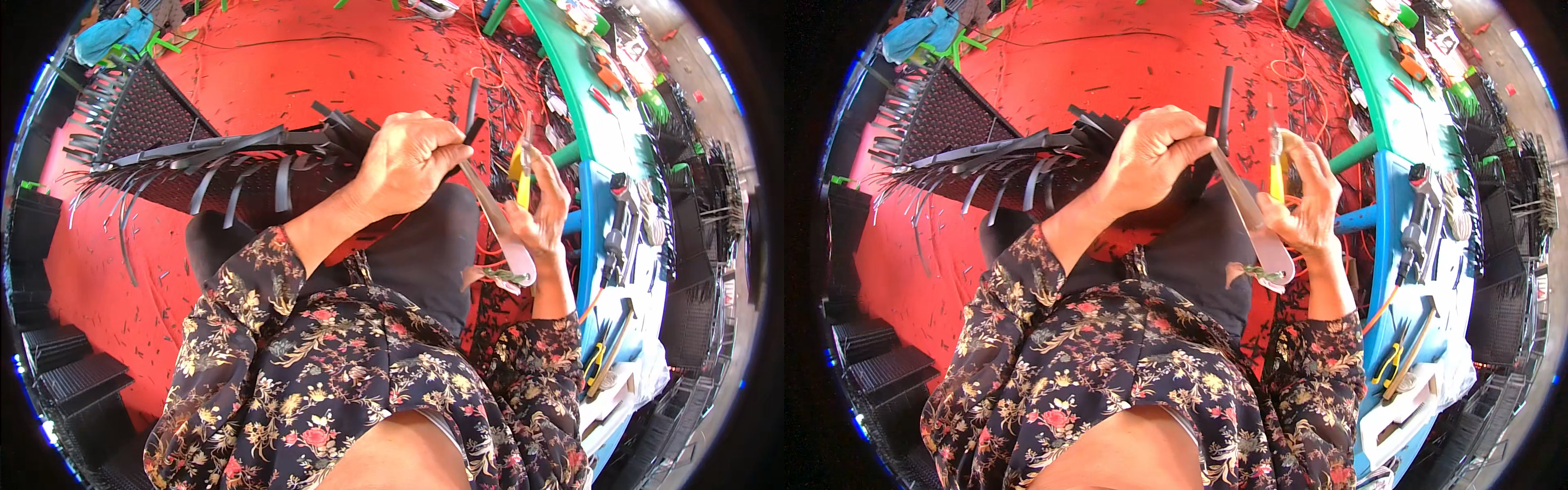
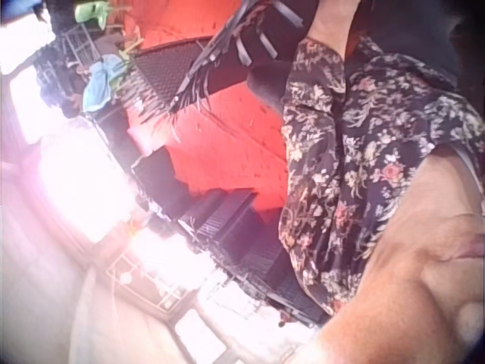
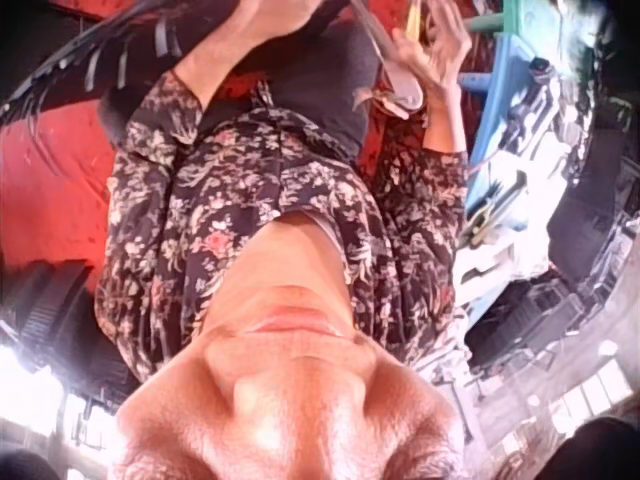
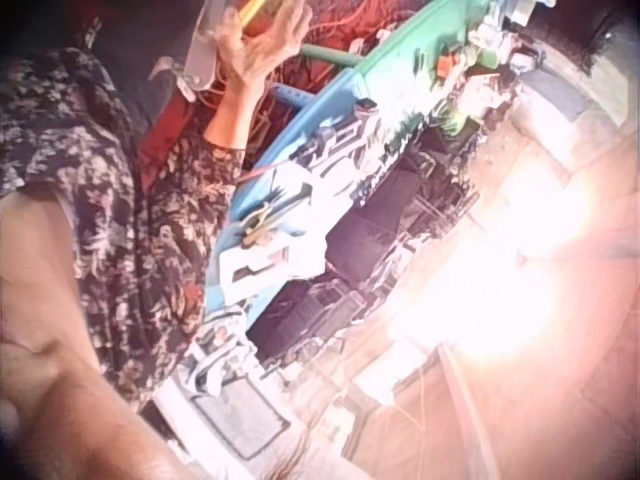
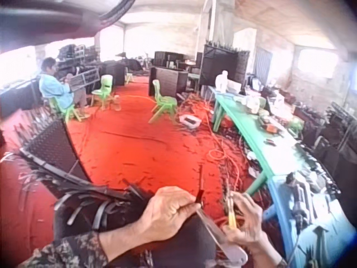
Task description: The person assembles a black wicker-style furniture component by hammering a strip into place and then trimming excess material from several black strips with scissors.
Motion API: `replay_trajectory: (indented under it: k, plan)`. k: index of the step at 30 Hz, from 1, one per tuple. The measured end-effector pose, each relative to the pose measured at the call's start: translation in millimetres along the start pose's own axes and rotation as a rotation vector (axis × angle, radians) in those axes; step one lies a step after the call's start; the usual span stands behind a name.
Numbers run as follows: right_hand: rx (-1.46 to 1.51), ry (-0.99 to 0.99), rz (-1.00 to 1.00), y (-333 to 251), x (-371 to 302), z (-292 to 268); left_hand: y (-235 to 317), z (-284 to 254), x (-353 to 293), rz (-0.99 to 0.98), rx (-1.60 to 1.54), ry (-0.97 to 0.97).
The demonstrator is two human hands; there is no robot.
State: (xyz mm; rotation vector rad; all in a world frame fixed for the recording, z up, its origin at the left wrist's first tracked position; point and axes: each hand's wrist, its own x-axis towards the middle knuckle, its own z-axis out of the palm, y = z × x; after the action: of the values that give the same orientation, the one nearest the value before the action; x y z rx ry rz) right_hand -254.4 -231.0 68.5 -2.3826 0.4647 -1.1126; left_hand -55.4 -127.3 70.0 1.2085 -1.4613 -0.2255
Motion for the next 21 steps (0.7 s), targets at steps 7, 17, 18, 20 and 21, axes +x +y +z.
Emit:
replay_trajectory:
  k: [7, 17, 18, 20, 21]
  plan:
    - [-0.036, -0.166, 0.036, -10, 11, 1, 0, -2, 2, 0.013, 0.043, 0.005]
    - [-0.061, -0.199, 0.019, -18, 20, 4, 0, -3, 1, 0.010, 0.033, 0.003]
    - [-0.062, -0.204, 0.012, -18, 20, 4, 0, -4, 1, 0.015, 0.047, -0.009]
    - [-0.062, -0.208, 0.003, -16, 19, 4, -1, -5, 1, 0.025, 0.058, -0.020]
    - [-0.062, -0.207, 0.003, -15, 19, 4, -1, -4, 1, 0.031, 0.052, -0.019]
